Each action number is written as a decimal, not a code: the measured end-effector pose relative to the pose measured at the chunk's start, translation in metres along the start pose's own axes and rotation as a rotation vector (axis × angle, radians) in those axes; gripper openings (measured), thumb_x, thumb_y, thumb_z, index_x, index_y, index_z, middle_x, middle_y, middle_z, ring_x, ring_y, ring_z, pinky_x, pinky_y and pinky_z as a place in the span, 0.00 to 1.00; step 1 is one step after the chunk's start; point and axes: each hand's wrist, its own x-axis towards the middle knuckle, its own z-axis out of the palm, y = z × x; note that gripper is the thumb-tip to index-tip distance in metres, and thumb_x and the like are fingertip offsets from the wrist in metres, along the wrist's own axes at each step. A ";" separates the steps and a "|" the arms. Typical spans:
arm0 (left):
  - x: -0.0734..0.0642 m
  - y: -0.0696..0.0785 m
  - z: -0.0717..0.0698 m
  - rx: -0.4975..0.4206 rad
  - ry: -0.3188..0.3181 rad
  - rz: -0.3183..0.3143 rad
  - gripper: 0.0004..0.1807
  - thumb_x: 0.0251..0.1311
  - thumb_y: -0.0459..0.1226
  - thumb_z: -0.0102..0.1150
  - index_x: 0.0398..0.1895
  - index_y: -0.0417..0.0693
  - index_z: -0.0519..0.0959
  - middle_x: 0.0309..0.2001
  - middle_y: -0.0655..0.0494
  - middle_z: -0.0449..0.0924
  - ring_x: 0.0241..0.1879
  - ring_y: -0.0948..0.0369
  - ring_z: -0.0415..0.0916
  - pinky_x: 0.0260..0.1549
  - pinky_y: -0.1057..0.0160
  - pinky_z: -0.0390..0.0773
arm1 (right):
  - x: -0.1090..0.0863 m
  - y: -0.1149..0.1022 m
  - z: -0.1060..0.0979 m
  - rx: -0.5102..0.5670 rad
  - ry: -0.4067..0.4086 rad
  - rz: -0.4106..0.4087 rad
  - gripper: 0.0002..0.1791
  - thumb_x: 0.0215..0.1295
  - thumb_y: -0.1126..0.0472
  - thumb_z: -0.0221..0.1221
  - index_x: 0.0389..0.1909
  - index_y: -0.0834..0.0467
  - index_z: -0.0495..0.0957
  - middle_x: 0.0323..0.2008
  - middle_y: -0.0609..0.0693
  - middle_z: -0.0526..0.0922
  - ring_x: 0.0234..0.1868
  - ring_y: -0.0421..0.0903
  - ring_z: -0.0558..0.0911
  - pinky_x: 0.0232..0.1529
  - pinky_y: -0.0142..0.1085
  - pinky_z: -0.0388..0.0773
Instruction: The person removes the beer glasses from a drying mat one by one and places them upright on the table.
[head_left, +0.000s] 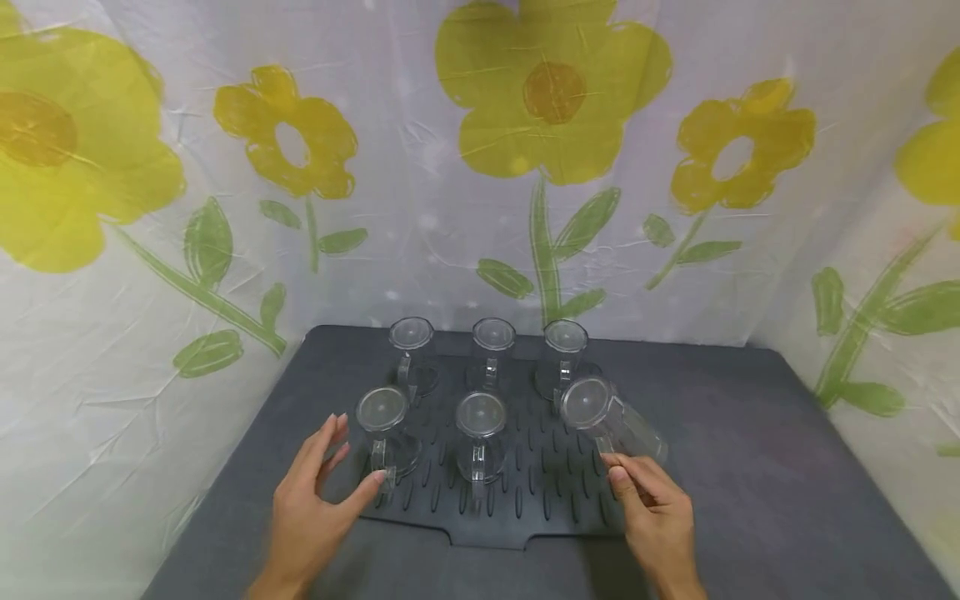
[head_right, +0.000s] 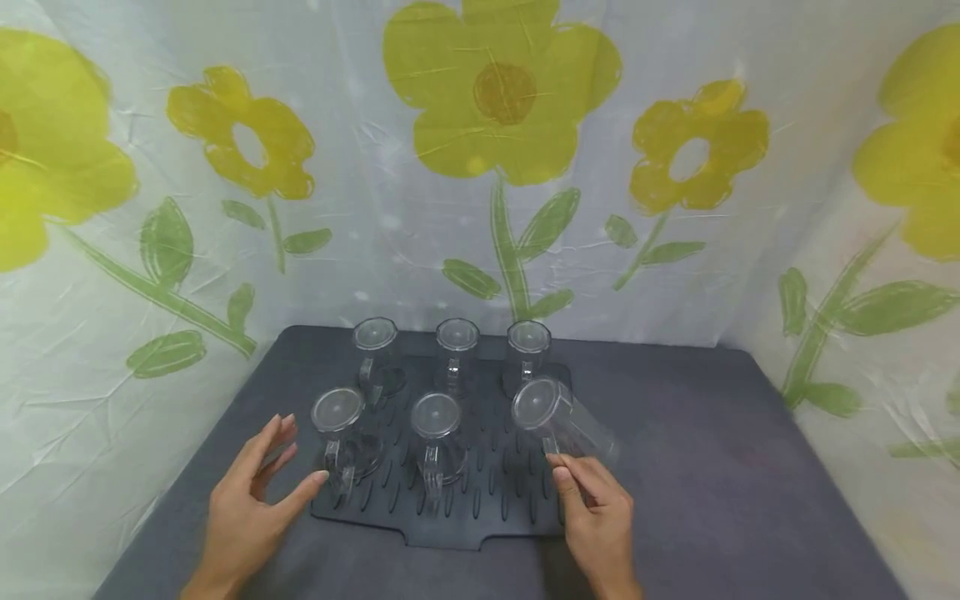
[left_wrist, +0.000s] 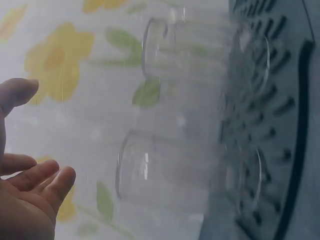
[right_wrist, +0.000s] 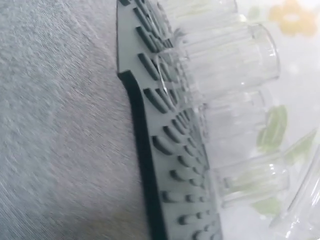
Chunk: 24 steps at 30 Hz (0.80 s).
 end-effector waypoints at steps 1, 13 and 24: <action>0.002 0.002 0.004 -0.036 -0.011 0.013 0.51 0.41 0.22 0.75 0.71 0.38 0.60 0.63 0.47 0.68 0.61 0.61 0.66 0.55 0.69 0.71 | 0.002 -0.001 -0.001 -0.016 -0.002 -0.046 0.16 0.55 0.88 0.55 0.42 0.74 0.81 0.35 0.56 0.82 0.34 0.41 0.79 0.38 0.25 0.78; 0.020 0.019 0.048 -0.259 -0.131 0.021 0.45 0.48 0.28 0.74 0.71 0.40 0.61 0.63 0.48 0.67 0.61 0.52 0.67 0.56 0.63 0.71 | 0.015 -0.013 -0.002 -0.344 0.007 -0.349 0.12 0.65 0.57 0.63 0.31 0.64 0.86 0.28 0.48 0.82 0.32 0.43 0.78 0.37 0.22 0.75; 0.033 0.036 0.079 -0.343 -0.245 -0.021 0.44 0.53 0.35 0.73 0.72 0.41 0.60 0.66 0.50 0.63 0.63 0.49 0.65 0.57 0.61 0.71 | 0.024 -0.032 0.007 -0.311 0.013 -0.542 0.16 0.67 0.56 0.61 0.27 0.65 0.84 0.25 0.49 0.82 0.29 0.48 0.75 0.38 0.26 0.72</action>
